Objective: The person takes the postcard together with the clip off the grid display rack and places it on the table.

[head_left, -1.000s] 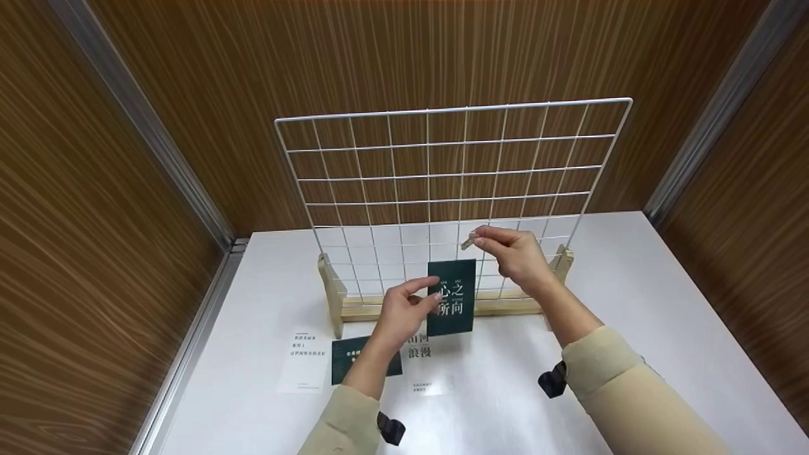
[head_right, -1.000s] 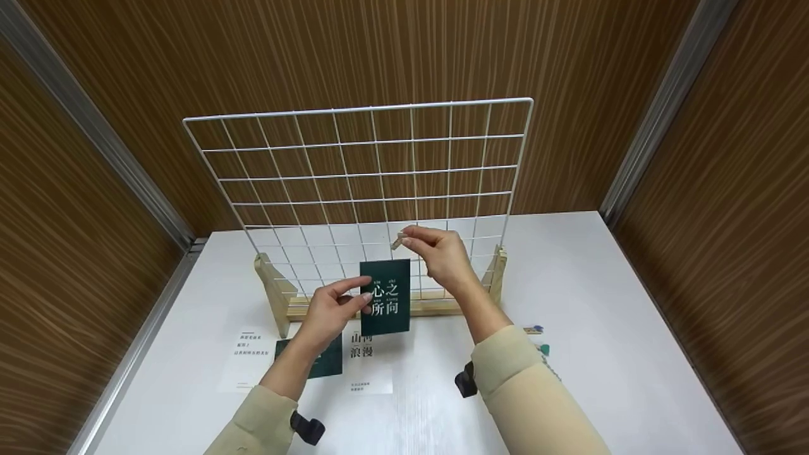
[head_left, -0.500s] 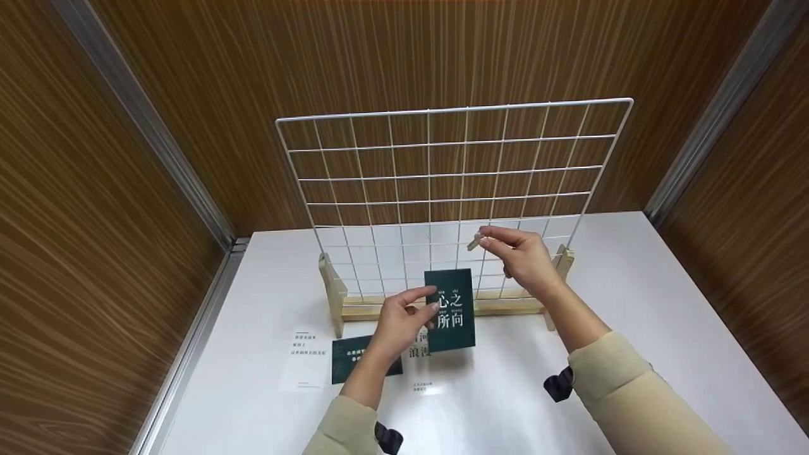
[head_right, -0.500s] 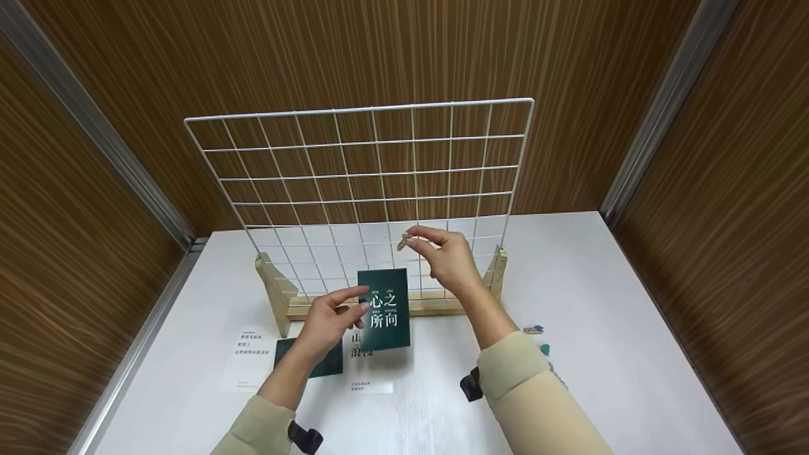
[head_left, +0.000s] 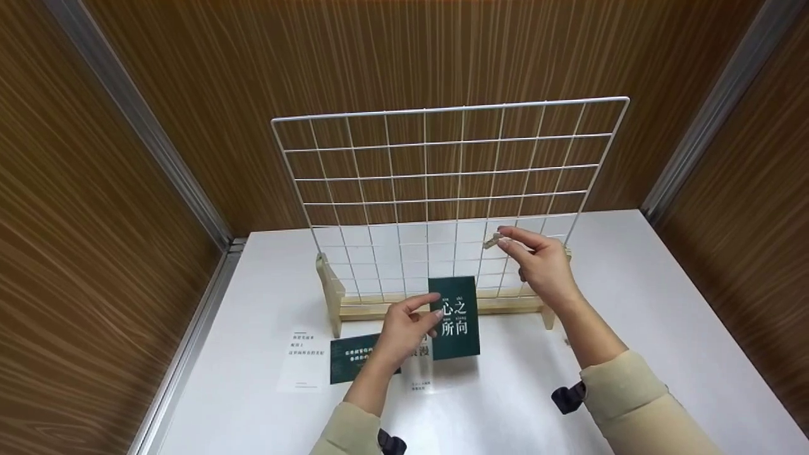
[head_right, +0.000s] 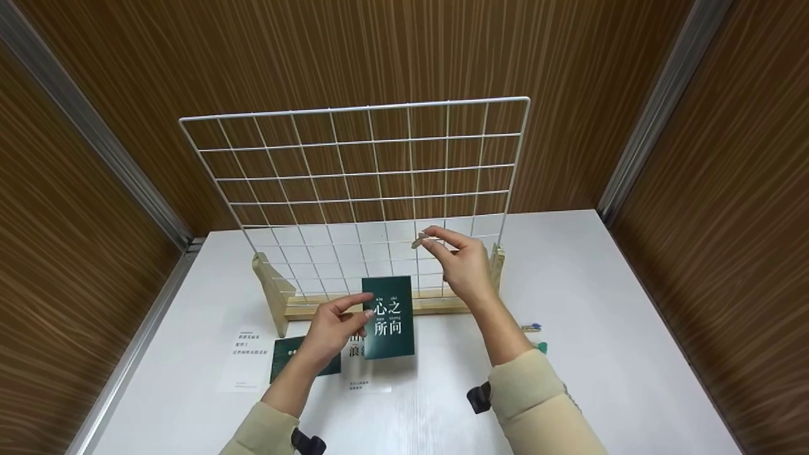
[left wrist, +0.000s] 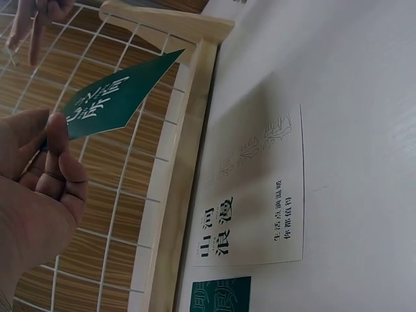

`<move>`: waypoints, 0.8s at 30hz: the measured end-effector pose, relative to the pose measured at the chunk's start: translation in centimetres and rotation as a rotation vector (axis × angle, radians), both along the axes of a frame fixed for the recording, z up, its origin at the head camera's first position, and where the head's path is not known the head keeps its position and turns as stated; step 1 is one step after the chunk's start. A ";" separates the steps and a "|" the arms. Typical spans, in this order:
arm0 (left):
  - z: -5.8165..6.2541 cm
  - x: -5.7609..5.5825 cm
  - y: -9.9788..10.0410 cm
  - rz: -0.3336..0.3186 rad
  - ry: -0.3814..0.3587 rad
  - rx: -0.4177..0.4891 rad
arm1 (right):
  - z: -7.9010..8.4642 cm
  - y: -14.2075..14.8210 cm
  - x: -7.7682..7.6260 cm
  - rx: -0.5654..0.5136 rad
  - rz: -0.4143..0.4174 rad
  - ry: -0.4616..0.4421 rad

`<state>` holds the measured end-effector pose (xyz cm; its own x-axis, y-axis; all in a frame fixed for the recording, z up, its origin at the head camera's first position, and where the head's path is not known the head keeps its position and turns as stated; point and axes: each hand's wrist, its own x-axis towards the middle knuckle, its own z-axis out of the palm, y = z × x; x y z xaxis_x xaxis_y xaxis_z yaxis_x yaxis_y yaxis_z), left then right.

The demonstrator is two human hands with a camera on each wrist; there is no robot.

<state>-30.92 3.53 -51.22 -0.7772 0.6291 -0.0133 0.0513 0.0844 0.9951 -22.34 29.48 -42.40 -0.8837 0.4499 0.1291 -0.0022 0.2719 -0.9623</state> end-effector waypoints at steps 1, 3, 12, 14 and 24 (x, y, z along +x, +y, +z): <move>0.0 0.1 0.0 0.002 0.000 -0.002 | 0.0 0.0 0.2 -0.004 -0.002 0.005; -0.1 0.1 0.0 0.005 0.000 -0.013 | -0.1 0.2 0.5 -0.013 -0.009 0.014; -0.5 0.3 -0.1 -0.004 -0.011 -0.036 | -0.9 1.5 2.0 -0.024 -0.008 0.024; -0.6 0.4 0.0 -0.003 -0.011 -0.035 | -1.1 1.8 2.5 -0.034 -0.009 0.022; -1.1 0.7 0.1 0.006 -0.022 -0.048 | -1.8 3.4 4.2 -0.074 -0.040 0.035</move>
<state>-30.24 3.67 -52.27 -0.7801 0.6228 -0.0607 0.0285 0.1323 0.9908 -18.15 32.92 -44.22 -0.8605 0.4941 0.1243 -0.0266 0.2001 -0.9794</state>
